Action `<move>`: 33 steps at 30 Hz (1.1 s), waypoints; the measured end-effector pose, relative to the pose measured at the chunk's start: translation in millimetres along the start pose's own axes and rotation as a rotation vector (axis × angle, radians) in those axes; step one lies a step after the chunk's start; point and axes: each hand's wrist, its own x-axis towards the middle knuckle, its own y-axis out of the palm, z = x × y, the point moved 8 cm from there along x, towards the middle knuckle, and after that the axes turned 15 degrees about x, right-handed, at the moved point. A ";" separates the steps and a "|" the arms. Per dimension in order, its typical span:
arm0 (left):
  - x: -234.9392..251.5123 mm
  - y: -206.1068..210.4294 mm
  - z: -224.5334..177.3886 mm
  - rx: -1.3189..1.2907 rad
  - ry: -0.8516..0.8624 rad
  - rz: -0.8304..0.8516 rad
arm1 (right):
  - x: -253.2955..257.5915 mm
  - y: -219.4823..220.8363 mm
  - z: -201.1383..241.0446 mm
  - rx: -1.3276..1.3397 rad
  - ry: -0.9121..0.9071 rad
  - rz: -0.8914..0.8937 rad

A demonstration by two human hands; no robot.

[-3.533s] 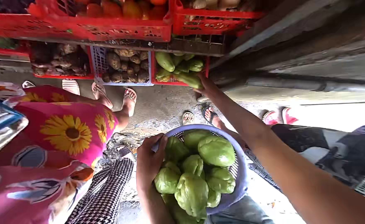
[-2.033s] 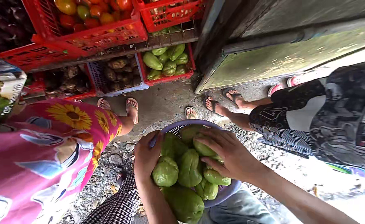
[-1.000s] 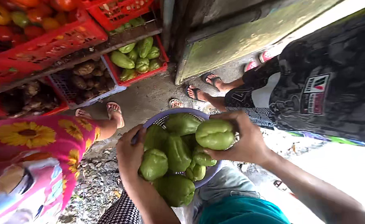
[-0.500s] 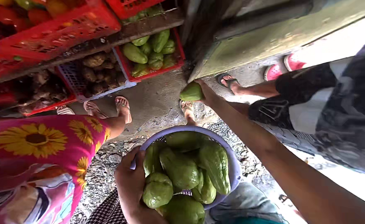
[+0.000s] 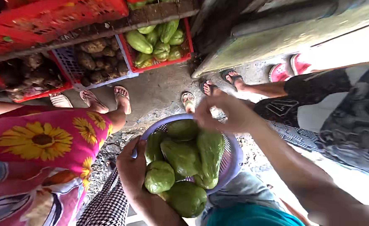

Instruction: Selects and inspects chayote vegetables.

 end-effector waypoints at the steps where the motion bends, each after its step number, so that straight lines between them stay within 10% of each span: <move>1: 0.3 -0.7 -0.9 0.004 0.009 -0.008 | -39.0 19.5 14.8 -0.151 0.016 -0.021; 6: -2.1 1.6 0.3 0.051 -0.032 0.002 | -111.7 92.4 -6.9 -0.781 0.103 -0.006; 13: 6.7 2.8 -17.7 0.110 -0.040 0.052 | -73.9 42.2 -9.8 -0.825 -0.112 0.424; 19: 18.5 13.3 -6.8 0.064 -0.026 0.107 | -50.5 -23.3 28.8 0.091 -0.231 0.011; 22: 21.3 17.8 -2.7 0.077 -0.029 0.114 | 31.6 -58.7 -23.5 0.091 0.126 -0.385; 26: 17.3 19.0 8.4 0.086 -0.042 0.090 | 185.9 -61.8 -156.0 -0.305 0.609 -0.280; 30: 15.5 15.5 15.6 0.046 -0.063 0.078 | 252.9 -43.4 -158.0 -0.437 0.236 -0.133; 33: 19.9 11.5 24.1 0.036 -0.102 0.084 | 155.1 6.6 -44.6 -0.328 -0.076 0.077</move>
